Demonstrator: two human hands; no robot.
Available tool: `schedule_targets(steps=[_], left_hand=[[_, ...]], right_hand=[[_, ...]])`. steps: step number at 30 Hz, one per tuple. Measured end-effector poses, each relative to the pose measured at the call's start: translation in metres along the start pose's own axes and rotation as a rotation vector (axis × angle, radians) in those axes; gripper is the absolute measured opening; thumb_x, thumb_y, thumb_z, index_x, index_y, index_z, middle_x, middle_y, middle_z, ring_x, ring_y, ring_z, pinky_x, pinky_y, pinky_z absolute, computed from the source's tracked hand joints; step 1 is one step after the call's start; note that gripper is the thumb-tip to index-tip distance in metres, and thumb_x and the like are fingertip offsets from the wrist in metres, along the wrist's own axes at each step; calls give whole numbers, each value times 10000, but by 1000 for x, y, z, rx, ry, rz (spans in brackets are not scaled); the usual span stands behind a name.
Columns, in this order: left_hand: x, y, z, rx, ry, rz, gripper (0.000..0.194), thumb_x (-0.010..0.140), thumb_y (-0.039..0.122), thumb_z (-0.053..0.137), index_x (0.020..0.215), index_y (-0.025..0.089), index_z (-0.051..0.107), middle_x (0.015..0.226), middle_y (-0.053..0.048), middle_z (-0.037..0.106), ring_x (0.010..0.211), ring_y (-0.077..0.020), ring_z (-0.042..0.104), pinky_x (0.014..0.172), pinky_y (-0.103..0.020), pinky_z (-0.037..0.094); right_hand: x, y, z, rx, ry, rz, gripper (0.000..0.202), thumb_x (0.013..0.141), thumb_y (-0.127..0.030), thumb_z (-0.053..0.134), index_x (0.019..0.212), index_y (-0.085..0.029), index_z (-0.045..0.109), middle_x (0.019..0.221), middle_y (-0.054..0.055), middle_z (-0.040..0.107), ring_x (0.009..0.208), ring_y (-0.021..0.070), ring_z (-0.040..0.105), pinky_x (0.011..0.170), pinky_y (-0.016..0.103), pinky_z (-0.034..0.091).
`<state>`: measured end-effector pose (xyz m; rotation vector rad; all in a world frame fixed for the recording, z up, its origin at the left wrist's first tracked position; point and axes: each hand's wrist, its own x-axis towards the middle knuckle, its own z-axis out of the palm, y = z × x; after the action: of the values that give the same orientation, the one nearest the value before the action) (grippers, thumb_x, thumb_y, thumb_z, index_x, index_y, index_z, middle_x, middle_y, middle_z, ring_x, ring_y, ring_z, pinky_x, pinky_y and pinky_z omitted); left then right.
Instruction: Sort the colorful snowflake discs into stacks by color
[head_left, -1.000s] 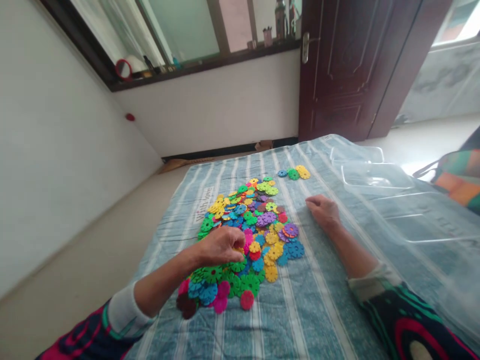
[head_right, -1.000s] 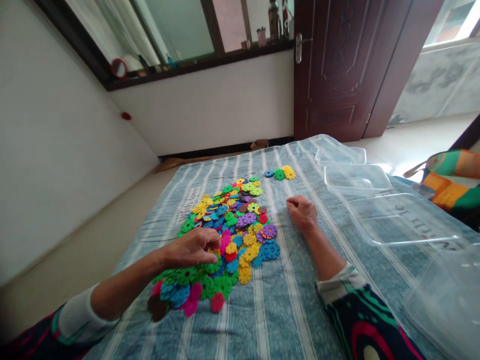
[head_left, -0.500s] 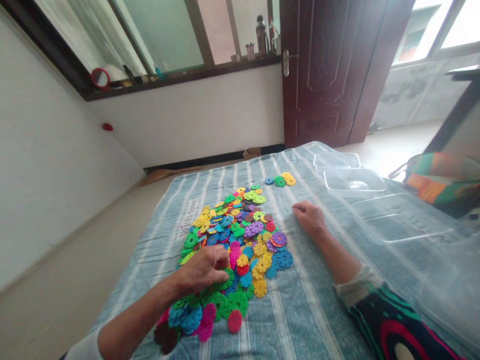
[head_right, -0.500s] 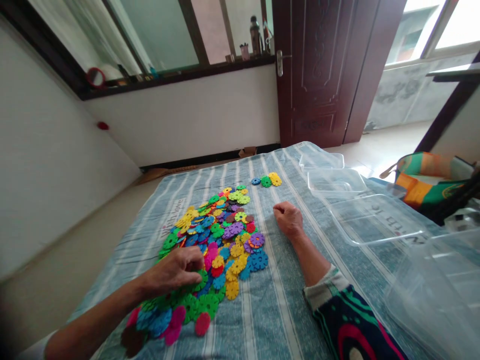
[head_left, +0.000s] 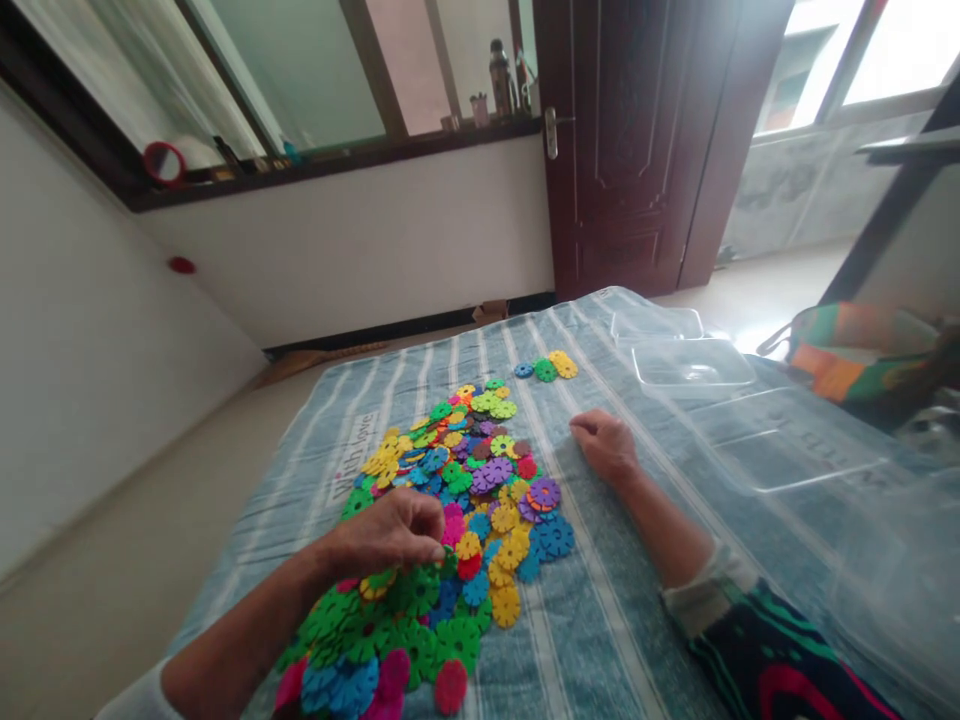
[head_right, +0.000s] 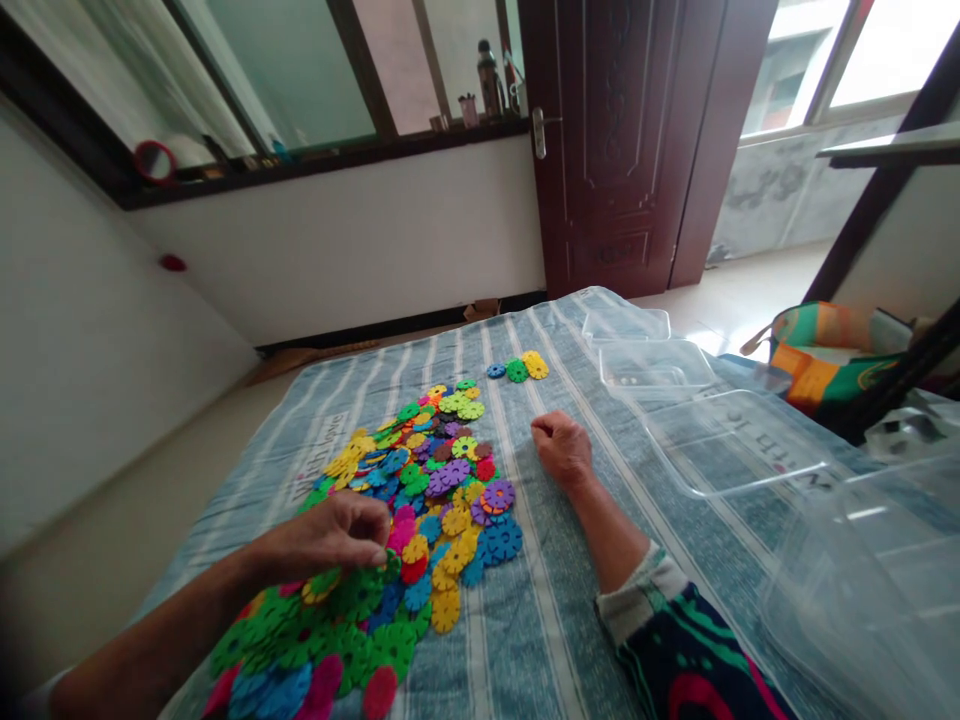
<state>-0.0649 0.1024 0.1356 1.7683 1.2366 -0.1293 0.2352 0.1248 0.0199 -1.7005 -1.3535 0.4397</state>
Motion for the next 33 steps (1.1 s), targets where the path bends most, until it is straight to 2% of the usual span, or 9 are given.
schedule_targets(steps=[3, 6, 10, 15, 20, 23, 26, 30, 33], left_hand=[[13, 14, -7, -84, 99, 44, 209, 594, 353, 662, 625, 172, 561, 523, 54, 548, 482, -94, 492, 488, -219, 371], [40, 32, -12, -136, 263, 156, 200, 616, 336, 672, 640, 168, 565, 517, 54, 558, 490, -92, 519, 492, -212, 384], [100, 53, -13, -271, 463, 231, 108, 640, 218, 655, 651, 153, 569, 480, 40, 566, 425, -83, 508, 442, -201, 376], [182, 74, -15, -294, 621, 238, 94, 675, 119, 637, 655, 148, 550, 483, 51, 546, 460, -83, 565, 430, -167, 369], [239, 88, -15, -244, 719, 226, 62, 758, 162, 648, 748, 131, 596, 569, 57, 570, 526, -80, 597, 474, -176, 426], [261, 91, -15, -181, 741, 205, 159, 856, 276, 597, 848, 118, 606, 703, 22, 618, 582, -80, 585, 538, -219, 490], [276, 91, -16, -109, 757, 192, 217, 885, 329, 561, 900, 117, 608, 778, 2, 632, 628, -87, 592, 587, -248, 517], [285, 90, -20, -11, 803, 192, 211, 875, 326, 574, 870, 119, 615, 763, 4, 638, 639, -95, 599, 620, -267, 519], [285, 92, -25, 69, 865, 201, 108, 795, 233, 639, 796, 125, 637, 719, 8, 645, 674, -117, 611, 660, -272, 501]], right_hand=[[0, -1, 0, 9, 1, 6, 182, 775, -272, 539, 794, -249, 719, 862, -3, 699, 814, 155, 630, 751, 254, 448], [0, -1, 1, 18, 2, 4, 189, 775, -273, 534, 793, -245, 720, 861, 0, 695, 809, 157, 626, 754, 259, 448], [0, -2, 1, 37, 5, -5, 189, 770, -258, 532, 788, -239, 720, 856, 1, 687, 804, 152, 620, 764, 255, 445], [1, -1, 3, 42, 5, -1, 190, 770, -268, 531, 783, -237, 717, 837, -3, 677, 775, 144, 610, 740, 249, 435], [2, 0, 5, 44, 6, -14, 195, 768, -272, 526, 771, -242, 719, 813, -7, 667, 750, 137, 602, 717, 242, 424], [2, -1, 5, 44, 6, -21, 202, 768, -274, 521, 760, -246, 720, 802, -8, 663, 732, 133, 594, 706, 239, 422], [3, -1, 4, 51, 4, -21, 202, 769, -271, 522, 760, -247, 722, 800, -7, 663, 726, 132, 592, 704, 237, 423], [3, -1, 4, 51, 3, -21, 195, 770, -256, 527, 765, -244, 721, 809, -9, 668, 732, 129, 596, 705, 231, 421], [2, -2, 5, 43, 13, -20, 189, 773, -257, 529, 762, -242, 718, 805, -11, 668, 734, 130, 597, 697, 230, 417]])
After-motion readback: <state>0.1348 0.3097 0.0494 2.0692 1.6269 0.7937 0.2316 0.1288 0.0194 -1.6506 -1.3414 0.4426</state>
